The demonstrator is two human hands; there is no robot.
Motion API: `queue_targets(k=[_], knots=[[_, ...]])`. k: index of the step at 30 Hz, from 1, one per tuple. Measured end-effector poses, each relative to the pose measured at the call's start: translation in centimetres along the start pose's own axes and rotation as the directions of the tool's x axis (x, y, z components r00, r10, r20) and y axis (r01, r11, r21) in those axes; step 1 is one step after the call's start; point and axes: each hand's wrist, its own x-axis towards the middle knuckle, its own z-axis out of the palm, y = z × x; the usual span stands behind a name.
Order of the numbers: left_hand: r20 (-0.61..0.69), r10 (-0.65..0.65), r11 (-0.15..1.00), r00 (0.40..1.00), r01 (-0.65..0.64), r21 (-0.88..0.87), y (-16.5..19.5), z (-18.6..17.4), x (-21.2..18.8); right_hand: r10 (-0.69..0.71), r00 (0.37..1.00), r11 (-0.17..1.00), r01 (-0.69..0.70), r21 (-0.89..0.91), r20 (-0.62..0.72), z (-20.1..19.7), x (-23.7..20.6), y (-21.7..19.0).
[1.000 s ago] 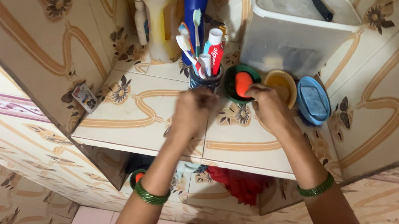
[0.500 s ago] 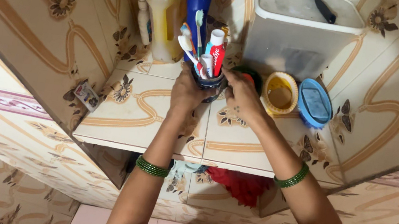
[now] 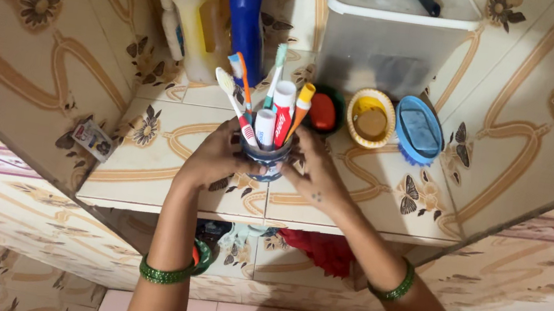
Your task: The person sorts items in a white plastic tray on the bathroom shelf, then places a lidded container on the shelf and arranges a toothbrush cup, toothpaste tubes, soap dishes and a sponge on the shelf surface, repositioning the cup and soap dishes to organize the shelf.
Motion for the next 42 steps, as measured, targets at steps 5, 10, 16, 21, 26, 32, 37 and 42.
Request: queue_targets(k=[5, 10, 16, 21, 26, 32, 37, 42], knots=[[-0.147, -0.049, 0.998, 0.988, 0.042, -0.051, 1.1, 0.8, -2.0, -0.116, 0.993, 0.987, 0.112, -0.116, -0.03, 1.2, -1.0, 0.6], [-0.292, -0.096, 0.987, 0.952, 0.13, 0.098, 1.3, 1.4, -2.2, -0.075, 0.997, 0.949, 0.075, -0.306, 0.012, 1.3, 2.1, 1.4], [-0.213, 0.137, 0.962, 0.967, -0.079, 0.263, 0.2, -0.8, 1.7, -0.061, 0.997, 0.996, 0.058, 0.072, 0.039, 1.9, 8.1, 2.3], [-0.173, 0.134, 0.897, 0.976, -0.045, 0.44, -0.4, -3.3, 5.3, 0.148, 0.968, 0.936, -0.203, 0.286, 0.202, 1.1, 11.8, 2.9], [-0.176, 0.103, 0.848, 0.979, 0.006, 0.53, -0.7, -3.3, 7.7, 0.204, 0.936, 0.96, -0.249, 0.13, 0.288, -1.5, 14.0, 1.8], [-0.07, 0.062, 0.858, 0.996, -0.017, 0.513, 0.3, -4.2, 8.4, 0.125, 0.878, 0.959, -0.227, 0.171, 0.463, -3.7, 14.6, 0.0], [0.086, 0.05, 0.886, 0.995, -0.084, 0.455, 1.4, -4.5, 8.4, 0.102, 0.882, 0.957, -0.213, 0.196, 0.461, -3.3, 15.1, 0.3], [0.092, 0.089, 0.967, 0.992, -0.108, 0.229, 1.5, -4.2, 8.4, 0.061, 0.901, 0.959, -0.172, 0.226, 0.429, -3.0, 16.0, 2.0]])
